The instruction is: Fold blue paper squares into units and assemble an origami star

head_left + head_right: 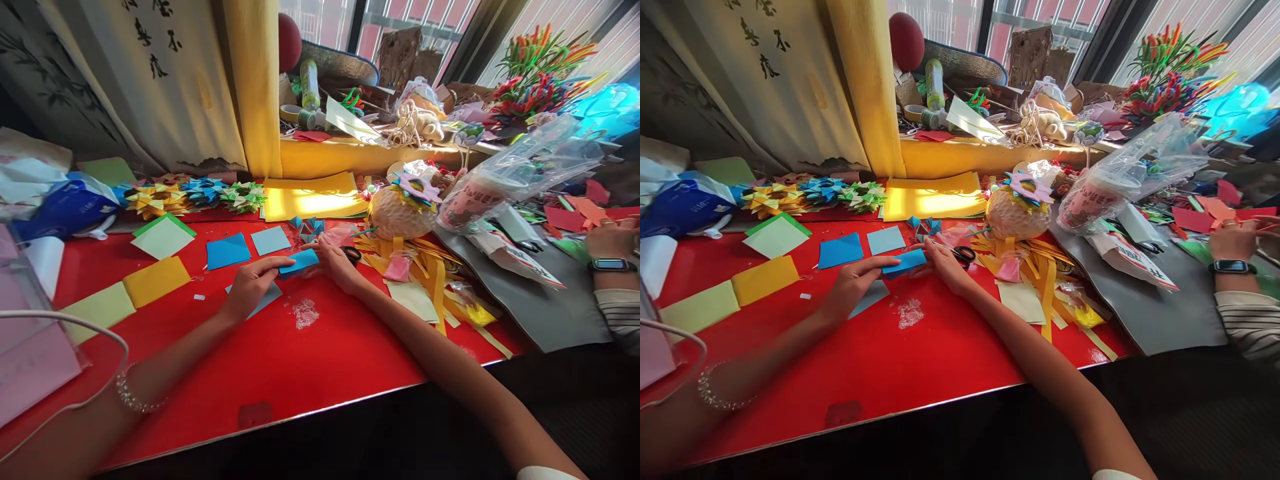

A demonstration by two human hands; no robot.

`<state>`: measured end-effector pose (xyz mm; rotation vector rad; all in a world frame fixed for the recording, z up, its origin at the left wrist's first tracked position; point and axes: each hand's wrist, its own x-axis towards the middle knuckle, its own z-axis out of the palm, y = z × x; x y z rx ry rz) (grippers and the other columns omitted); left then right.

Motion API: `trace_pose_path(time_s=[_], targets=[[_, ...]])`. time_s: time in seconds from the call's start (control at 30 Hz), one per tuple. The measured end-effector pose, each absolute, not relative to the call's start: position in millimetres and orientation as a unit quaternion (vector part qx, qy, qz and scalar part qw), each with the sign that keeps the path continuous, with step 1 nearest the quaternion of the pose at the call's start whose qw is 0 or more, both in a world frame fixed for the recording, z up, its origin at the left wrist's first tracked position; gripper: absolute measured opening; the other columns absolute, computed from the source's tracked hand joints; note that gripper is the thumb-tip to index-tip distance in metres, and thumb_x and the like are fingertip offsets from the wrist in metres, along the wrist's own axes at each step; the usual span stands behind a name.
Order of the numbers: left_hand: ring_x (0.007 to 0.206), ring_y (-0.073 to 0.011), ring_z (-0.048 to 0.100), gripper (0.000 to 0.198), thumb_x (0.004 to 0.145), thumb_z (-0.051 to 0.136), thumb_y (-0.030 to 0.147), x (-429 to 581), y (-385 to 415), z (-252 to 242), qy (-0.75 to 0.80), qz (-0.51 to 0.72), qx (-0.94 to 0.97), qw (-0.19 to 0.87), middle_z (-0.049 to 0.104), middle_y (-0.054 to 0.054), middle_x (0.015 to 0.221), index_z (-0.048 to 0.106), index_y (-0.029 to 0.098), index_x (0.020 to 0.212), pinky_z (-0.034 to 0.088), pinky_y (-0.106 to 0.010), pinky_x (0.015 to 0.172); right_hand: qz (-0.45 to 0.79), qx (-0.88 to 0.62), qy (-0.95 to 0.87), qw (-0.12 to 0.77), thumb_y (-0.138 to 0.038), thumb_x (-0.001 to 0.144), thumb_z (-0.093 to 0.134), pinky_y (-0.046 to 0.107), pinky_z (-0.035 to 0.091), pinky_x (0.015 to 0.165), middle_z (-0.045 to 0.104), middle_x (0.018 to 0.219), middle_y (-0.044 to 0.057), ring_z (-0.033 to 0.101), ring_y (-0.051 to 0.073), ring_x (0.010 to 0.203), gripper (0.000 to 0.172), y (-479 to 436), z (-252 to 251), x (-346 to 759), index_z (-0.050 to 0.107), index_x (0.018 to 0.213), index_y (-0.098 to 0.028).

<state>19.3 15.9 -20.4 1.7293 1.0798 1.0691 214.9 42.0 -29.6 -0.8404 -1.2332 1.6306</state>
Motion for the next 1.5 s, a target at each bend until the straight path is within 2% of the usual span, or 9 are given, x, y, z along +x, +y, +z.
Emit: trace_pose_path(time_s=[0.17, 0.3, 0.73, 0.9, 1.07, 1.2, 1.33, 1.43, 1.5], targets=[[0.107, -0.0196, 0.054, 0.03, 0.079, 0.045, 0.017, 18, 16, -21, 0.42, 0.409, 0.723, 0.366, 0.064, -0.003, 0.109, 0.068, 0.021, 0.097, 0.043, -0.03, 0.091, 0.608, -0.341, -0.563, 0.444, -0.036, 0.07, 0.065, 0.026, 0.054, 0.063, 0.064, 0.081, 0.001, 0.064, 0.013, 0.064, 0.032, 46, -34, 214, 0.058, 0.095, -0.017], [0.108, -0.0195, 0.053, 0.029, 0.079, 0.044, 0.017, 18, 18, -24, 0.418, 0.421, 0.722, 0.355, 0.063, -0.002, 0.11, 0.068, 0.021, 0.094, 0.043, -0.03, 0.092, 0.6, -0.344, -0.577, 0.435, -0.034, 0.071, 0.064, 0.027, 0.054, 0.059, 0.063, 0.073, -0.001, 0.063, 0.013, 0.06, 0.032, 50, -34, 212, 0.057, 0.097, -0.017], [0.106, -0.0212, 0.054, 0.033, 0.073, 0.044, 0.012, 24, 16, -25, 0.416, 0.403, 0.749, 0.322, 0.064, -0.003, 0.109, 0.07, 0.021, 0.091, 0.049, -0.029, 0.082, 0.567, -0.349, -0.602, 0.44, -0.03, 0.071, 0.065, 0.025, 0.056, 0.061, 0.063, 0.083, 0.001, 0.061, 0.013, 0.07, 0.03, 50, -36, 213, 0.057, 0.096, -0.016], [0.104, -0.0208, 0.055, 0.034, 0.07, 0.043, 0.01, 26, 16, -26, 0.429, 0.386, 0.745, 0.335, 0.061, -0.001, 0.114, 0.071, 0.02, 0.088, 0.049, -0.029, 0.081, 0.584, -0.311, -0.618, 0.425, -0.027, 0.069, 0.067, 0.024, 0.055, 0.062, 0.064, 0.076, 0.0, 0.062, 0.011, 0.066, 0.026, 56, -41, 216, 0.058, 0.089, -0.013], [0.086, -0.0189, 0.061, 0.032, 0.068, 0.045, 0.013, 25, 20, -30, 0.455, 0.387, 0.698, 0.394, 0.065, -0.002, 0.106, 0.071, 0.017, 0.086, 0.051, -0.03, 0.076, 0.602, -0.306, -0.615, 0.407, -0.025, 0.069, 0.067, 0.023, 0.055, 0.059, 0.066, 0.07, -0.001, 0.064, 0.012, 0.062, 0.022, 58, -40, 216, 0.057, 0.084, -0.012], [0.083, -0.0188, 0.06, 0.03, 0.068, 0.045, 0.015, 25, 18, -28, 0.448, 0.392, 0.69, 0.412, 0.067, -0.004, 0.097, 0.07, 0.015, 0.085, 0.05, -0.029, 0.071, 0.595, -0.328, -0.614, 0.402, -0.025, 0.068, 0.067, 0.024, 0.055, 0.053, 0.065, 0.065, -0.001, 0.063, 0.012, 0.056, 0.021, 56, -36, 216, 0.058, 0.082, -0.013], [0.075, -0.0161, 0.059, 0.026, 0.076, 0.048, 0.027, 28, 16, -25, 0.43, 0.407, 0.695, 0.408, 0.065, -0.003, 0.083, 0.065, 0.015, 0.092, 0.048, -0.027, 0.068, 0.584, -0.334, -0.635, 0.38, -0.026, 0.07, 0.065, 0.022, 0.052, 0.047, 0.064, 0.062, 0.0, 0.061, 0.01, 0.049, 0.016, 51, -33, 216, 0.057, 0.075, -0.013], [0.075, -0.0146, 0.058, 0.031, 0.072, 0.059, 0.029, 29, 19, -29, 0.419, 0.413, 0.712, 0.384, 0.063, -0.002, 0.079, 0.058, 0.016, 0.1, 0.046, -0.025, 0.069, 0.569, -0.336, -0.654, 0.368, -0.029, 0.071, 0.065, 0.021, 0.051, 0.045, 0.063, 0.059, 0.0, 0.06, 0.011, 0.047, 0.018, 46, -30, 213, 0.058, 0.073, -0.012], [0.074, -0.0142, 0.058, 0.029, 0.072, 0.06, 0.029, 28, 23, -34, 0.418, 0.409, 0.709, 0.395, 0.062, -0.002, 0.078, 0.058, 0.016, 0.097, 0.046, -0.025, 0.067, 0.556, -0.338, -0.659, 0.378, -0.033, 0.073, 0.063, 0.022, 0.05, 0.043, 0.062, 0.056, 0.001, 0.06, 0.011, 0.046, 0.021, 43, -30, 211, 0.057, 0.071, -0.013]])
